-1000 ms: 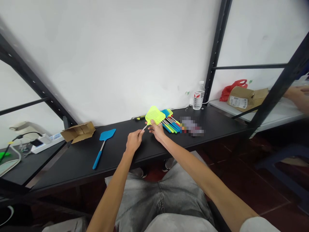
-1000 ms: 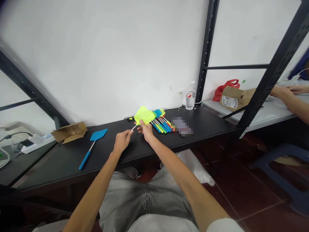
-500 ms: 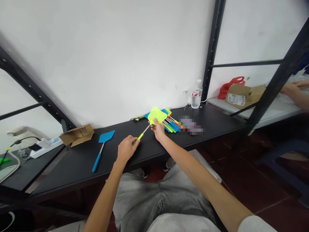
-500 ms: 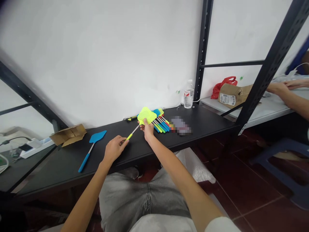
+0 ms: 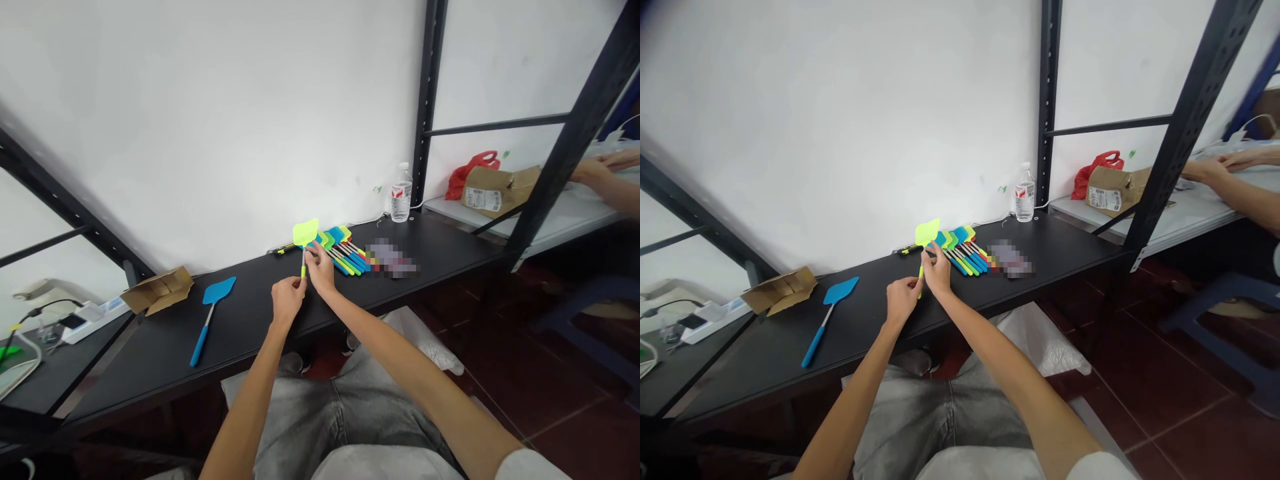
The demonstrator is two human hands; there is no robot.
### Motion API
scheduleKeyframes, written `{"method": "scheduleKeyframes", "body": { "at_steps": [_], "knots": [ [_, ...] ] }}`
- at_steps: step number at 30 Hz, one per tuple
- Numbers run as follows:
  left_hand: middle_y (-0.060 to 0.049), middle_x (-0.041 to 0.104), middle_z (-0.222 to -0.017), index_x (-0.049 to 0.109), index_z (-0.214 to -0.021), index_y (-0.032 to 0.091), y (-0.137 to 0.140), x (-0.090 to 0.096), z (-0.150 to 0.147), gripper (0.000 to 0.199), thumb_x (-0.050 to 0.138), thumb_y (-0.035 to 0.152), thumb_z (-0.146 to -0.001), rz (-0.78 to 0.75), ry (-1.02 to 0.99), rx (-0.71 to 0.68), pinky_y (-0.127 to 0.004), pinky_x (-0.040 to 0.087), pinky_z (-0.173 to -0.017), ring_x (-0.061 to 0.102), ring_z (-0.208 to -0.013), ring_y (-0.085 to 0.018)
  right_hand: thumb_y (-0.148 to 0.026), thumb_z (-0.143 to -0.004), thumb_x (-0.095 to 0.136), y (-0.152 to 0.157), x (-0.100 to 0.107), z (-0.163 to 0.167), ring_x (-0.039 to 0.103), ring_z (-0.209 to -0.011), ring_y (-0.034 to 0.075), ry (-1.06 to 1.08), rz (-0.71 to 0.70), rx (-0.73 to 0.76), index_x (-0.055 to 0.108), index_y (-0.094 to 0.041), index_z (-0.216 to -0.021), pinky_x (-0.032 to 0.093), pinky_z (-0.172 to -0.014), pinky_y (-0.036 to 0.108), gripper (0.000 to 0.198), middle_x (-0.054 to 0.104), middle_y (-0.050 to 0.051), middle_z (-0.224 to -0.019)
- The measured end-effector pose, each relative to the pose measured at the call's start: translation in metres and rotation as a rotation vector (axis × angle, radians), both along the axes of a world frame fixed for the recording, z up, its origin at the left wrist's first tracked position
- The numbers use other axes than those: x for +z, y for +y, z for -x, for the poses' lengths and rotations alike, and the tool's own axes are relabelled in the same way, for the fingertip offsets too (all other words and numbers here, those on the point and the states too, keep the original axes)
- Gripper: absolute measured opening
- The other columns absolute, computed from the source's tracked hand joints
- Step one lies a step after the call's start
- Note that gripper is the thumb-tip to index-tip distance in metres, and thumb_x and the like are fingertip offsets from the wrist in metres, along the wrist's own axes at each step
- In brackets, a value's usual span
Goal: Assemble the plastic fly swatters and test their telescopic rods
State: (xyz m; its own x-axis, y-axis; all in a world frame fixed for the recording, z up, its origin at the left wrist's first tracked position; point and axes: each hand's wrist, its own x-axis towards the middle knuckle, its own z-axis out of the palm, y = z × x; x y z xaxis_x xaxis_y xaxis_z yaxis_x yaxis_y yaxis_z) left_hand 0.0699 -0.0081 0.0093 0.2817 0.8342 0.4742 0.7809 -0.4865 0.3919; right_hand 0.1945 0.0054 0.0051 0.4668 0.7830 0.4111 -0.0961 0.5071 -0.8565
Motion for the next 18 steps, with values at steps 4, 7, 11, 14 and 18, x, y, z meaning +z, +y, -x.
{"method": "scheduleKeyframes", "body": {
  "at_steps": [4,7,11,14,18],
  "knots": [
    [-0.015,0.074,-0.081,0.076,-0.082,0.017,0.007,0.006,-0.029,0.031,0.051,0.033,-0.091,0.055,0.079,0.044,-0.030,0.040,-0.066,0.069,-0.078,-0.026,-0.033,-0.095,0.049,-0.012,0.006,0.001,0.061,-0.102,0.020,-0.210,-0.043,-0.140,0.061,-0.025,-0.129,0.046,-0.097,0.032,0.037,0.065,0.007,-0.124],
    [-0.021,0.072,-0.089,0.074,-0.089,0.015,0.012,0.007,-0.044,0.035,0.047,0.037,-0.094,0.111,0.110,0.137,-0.033,0.043,-0.069,0.069,-0.085,-0.031,-0.028,-0.097,0.042,-0.016,0.007,0.001,0.059,-0.110,0.021,-0.303,-0.059,-0.195,0.064,-0.024,-0.123,0.042,-0.102,0.033,0.035,0.065,0.007,-0.121],
    [-0.022,0.071,-0.099,0.065,-0.116,0.014,0.017,0.006,-0.054,0.035,0.042,0.033,-0.097,0.149,0.137,0.207,-0.036,0.046,-0.075,0.069,-0.092,-0.032,-0.025,-0.098,0.039,-0.016,0.006,0.003,0.057,-0.113,0.020,-0.388,-0.061,-0.198,0.066,-0.026,-0.121,0.042,-0.102,0.032,0.036,0.065,0.006,-0.120],
    [-0.020,0.071,-0.097,0.058,-0.126,0.015,0.021,0.004,-0.052,0.037,0.047,0.033,-0.096,0.146,0.169,0.149,-0.035,0.047,-0.076,0.069,-0.091,-0.031,-0.024,-0.098,0.039,-0.015,0.005,0.003,0.058,-0.112,0.020,-0.408,-0.037,-0.208,0.068,-0.026,-0.119,0.043,-0.099,0.032,0.035,0.066,0.005,-0.118],
    [-0.015,0.072,-0.099,0.060,-0.121,0.016,0.028,-0.001,-0.049,0.034,0.050,0.034,-0.094,0.131,0.162,-0.081,-0.032,0.047,-0.076,0.069,-0.091,-0.027,-0.023,-0.097,0.041,-0.013,0.003,0.003,0.060,-0.107,0.020,-0.424,-0.014,-0.265,0.070,-0.026,-0.114,0.044,-0.095,0.031,0.033,0.067,0.004,-0.114]
  ]
}}
